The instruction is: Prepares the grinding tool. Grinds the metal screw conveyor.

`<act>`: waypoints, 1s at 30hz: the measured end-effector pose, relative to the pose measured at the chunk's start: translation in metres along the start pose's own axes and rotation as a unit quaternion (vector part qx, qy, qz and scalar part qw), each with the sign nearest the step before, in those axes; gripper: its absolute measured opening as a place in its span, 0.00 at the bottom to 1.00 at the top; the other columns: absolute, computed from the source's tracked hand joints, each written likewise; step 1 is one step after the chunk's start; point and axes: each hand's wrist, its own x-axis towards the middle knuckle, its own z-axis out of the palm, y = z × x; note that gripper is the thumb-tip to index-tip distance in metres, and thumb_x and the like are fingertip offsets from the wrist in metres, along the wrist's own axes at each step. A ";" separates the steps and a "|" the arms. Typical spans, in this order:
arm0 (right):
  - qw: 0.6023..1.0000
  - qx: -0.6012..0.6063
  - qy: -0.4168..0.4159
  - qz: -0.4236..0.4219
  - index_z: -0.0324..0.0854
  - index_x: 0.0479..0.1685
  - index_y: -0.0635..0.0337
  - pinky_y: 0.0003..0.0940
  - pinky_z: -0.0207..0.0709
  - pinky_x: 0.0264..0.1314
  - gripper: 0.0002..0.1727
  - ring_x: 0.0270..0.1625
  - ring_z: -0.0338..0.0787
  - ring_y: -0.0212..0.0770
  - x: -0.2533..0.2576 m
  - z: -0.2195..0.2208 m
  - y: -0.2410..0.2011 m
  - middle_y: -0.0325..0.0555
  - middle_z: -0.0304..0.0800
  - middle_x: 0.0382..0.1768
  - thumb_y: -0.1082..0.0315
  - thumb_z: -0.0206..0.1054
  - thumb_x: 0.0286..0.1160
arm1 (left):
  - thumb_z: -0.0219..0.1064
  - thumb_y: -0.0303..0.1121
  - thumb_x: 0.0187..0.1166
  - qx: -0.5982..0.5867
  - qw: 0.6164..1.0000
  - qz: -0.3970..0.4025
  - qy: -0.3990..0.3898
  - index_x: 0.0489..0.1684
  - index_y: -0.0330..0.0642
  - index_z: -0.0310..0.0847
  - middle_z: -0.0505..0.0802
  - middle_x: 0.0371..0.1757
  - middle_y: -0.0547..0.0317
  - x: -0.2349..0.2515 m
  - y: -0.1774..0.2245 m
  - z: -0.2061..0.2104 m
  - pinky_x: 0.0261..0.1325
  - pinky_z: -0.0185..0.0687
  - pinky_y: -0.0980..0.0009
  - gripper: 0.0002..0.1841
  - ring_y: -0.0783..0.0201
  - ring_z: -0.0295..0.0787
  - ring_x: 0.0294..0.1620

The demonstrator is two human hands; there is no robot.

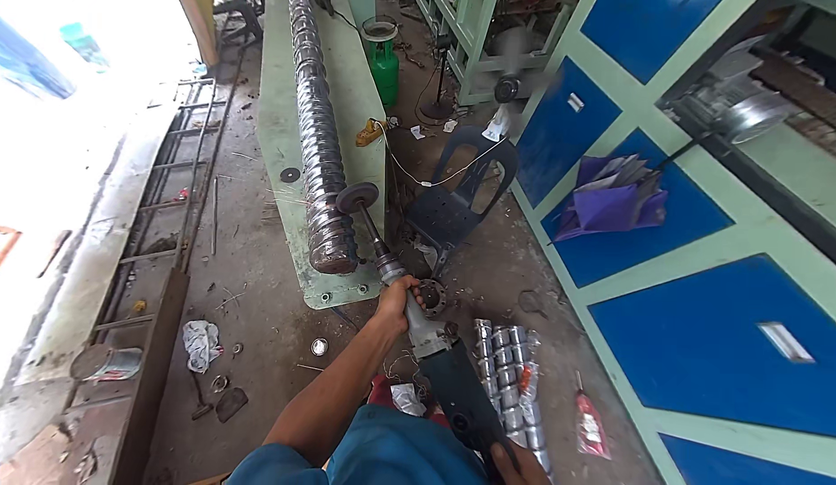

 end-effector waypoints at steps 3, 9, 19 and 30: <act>1.000 -0.019 0.007 -0.015 0.83 0.42 0.65 0.28 0.80 0.33 0.24 0.24 0.81 0.24 0.000 0.000 0.001 0.33 0.82 0.22 0.50 0.54 0.88 | 0.61 0.28 0.79 0.000 1.000 0.002 -0.002 0.34 0.43 0.72 0.78 0.20 0.61 -0.005 0.003 -0.001 0.23 0.84 0.67 0.04 0.65 0.77 0.16; 0.998 -0.058 0.002 -0.031 0.85 0.42 0.66 0.32 0.81 0.37 0.29 0.29 0.83 0.27 -0.001 -0.003 0.005 0.38 0.84 0.25 0.45 0.55 0.87 | 0.61 0.28 0.79 -0.016 1.000 0.013 -0.004 0.32 0.44 0.72 0.78 0.19 0.61 -0.018 0.008 -0.008 0.25 0.83 0.68 0.05 0.65 0.77 0.16; 0.994 -0.106 -0.009 -0.033 0.85 0.48 0.69 0.42 0.83 0.44 0.32 0.35 0.88 0.36 -0.011 -0.005 -0.008 0.48 0.88 0.31 0.42 0.56 0.86 | 0.59 0.29 0.80 -0.047 0.998 0.032 -0.022 0.30 0.44 0.72 0.77 0.18 0.62 -0.035 0.012 -0.022 0.26 0.85 0.67 0.07 0.65 0.77 0.16; 0.989 -0.140 -0.012 -0.042 0.85 0.53 0.70 0.45 0.84 0.46 0.31 0.37 0.90 0.40 -0.018 0.000 -0.023 0.52 0.90 0.33 0.44 0.59 0.86 | 0.56 0.29 0.82 -0.101 0.993 0.039 -0.053 0.29 0.45 0.71 0.76 0.17 0.63 -0.045 0.014 -0.044 0.27 0.84 0.67 0.09 0.66 0.76 0.16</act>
